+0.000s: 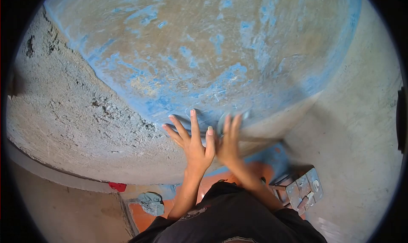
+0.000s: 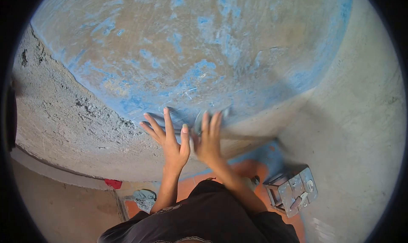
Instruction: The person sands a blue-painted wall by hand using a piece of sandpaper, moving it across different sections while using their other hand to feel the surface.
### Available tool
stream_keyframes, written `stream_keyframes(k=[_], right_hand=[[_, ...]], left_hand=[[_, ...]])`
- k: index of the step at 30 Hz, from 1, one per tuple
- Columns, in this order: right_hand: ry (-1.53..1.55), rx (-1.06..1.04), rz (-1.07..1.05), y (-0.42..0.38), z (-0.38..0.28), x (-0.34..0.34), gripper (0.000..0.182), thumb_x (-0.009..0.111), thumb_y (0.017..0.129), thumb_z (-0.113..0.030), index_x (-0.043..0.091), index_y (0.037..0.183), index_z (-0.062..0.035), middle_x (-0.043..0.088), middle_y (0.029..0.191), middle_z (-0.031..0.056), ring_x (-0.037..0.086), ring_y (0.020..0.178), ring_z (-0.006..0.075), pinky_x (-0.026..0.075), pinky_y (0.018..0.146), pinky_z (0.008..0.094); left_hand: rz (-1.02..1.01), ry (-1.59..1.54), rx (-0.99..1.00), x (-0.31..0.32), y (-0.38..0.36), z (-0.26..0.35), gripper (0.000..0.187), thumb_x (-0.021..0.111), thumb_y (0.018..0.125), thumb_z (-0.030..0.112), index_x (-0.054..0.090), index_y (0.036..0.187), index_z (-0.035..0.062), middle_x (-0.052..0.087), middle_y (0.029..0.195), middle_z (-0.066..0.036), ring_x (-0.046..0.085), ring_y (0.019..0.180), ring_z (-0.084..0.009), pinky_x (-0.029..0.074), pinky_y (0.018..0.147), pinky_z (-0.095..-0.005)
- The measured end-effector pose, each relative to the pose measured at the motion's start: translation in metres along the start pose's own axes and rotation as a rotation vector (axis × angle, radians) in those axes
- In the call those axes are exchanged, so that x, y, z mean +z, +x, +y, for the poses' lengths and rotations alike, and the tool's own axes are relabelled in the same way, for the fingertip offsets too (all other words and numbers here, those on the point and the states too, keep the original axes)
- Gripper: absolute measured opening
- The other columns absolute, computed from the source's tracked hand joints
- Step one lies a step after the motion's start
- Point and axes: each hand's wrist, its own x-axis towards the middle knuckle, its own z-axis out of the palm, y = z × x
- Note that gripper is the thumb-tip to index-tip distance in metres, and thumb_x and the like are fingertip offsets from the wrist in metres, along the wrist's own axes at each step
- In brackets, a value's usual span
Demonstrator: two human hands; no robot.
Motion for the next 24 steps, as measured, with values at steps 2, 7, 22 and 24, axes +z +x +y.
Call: stream_keyframes(k=[2, 7, 22, 24], right_hand=[[-0.06, 0.065, -0.132, -0.017, 0.001, -0.008, 0.08, 0.061, 0.092, -0.024, 0.017, 0.154, 0.001, 0.004, 0.153, 0.0414, 0.008, 0.142, 0.0589, 0.014, 0.113, 0.0657], [0.223, 0.161, 0.227, 0.071, 0.032, -0.064, 0.07, 0.049, 0.1, -0.028, 0.015, 0.154, 0.0014, 0.002, 0.155, 0.0379, 0.006, 0.145, 0.0529, 0.013, 0.116, 0.0585], [0.196, 0.274, 0.385, 0.054, 0.072, -0.055, 0.063, 0.035, 0.105, -0.033, 0.019, 0.152, 0.0047, 0.006, 0.159, 0.0302, 0.005, 0.149, 0.0433, 0.01, 0.119, 0.0484], [0.128, 0.203, 0.282, 0.026, 0.04, -0.021, 0.068, 0.04, 0.103, -0.035, 0.018, 0.153, 0.005, 0.003, 0.159, 0.0319, 0.005, 0.148, 0.0446, 0.01, 0.118, 0.0526]], left_hand=[[-0.009, -0.007, 0.005, 0.002, 0.0, 0.004, 0.062, 0.059, 0.093, 0.027, 0.039, 0.15, 0.0097, -0.008, 0.16, -0.029, -0.016, 0.141, -0.0572, -0.004, 0.109, -0.0692], [-0.045, 0.016, 0.022, 0.001, -0.001, 0.006, 0.062, 0.059, 0.093, 0.028, 0.04, 0.15, 0.0108, -0.01, 0.159, -0.03, -0.017, 0.141, -0.0579, -0.004, 0.109, -0.0698], [-0.044, 0.004, 0.055, 0.017, 0.004, 0.012, 0.065, 0.063, 0.09, 0.028, 0.041, 0.15, 0.0147, -0.015, 0.158, -0.031, -0.024, 0.138, -0.0588, -0.007, 0.105, -0.0735], [-0.041, -0.022, 0.034, 0.022, 0.006, 0.016, 0.065, 0.063, 0.09, 0.028, 0.041, 0.15, 0.0164, -0.015, 0.158, -0.03, -0.025, 0.137, -0.0592, -0.009, 0.102, -0.0756]])
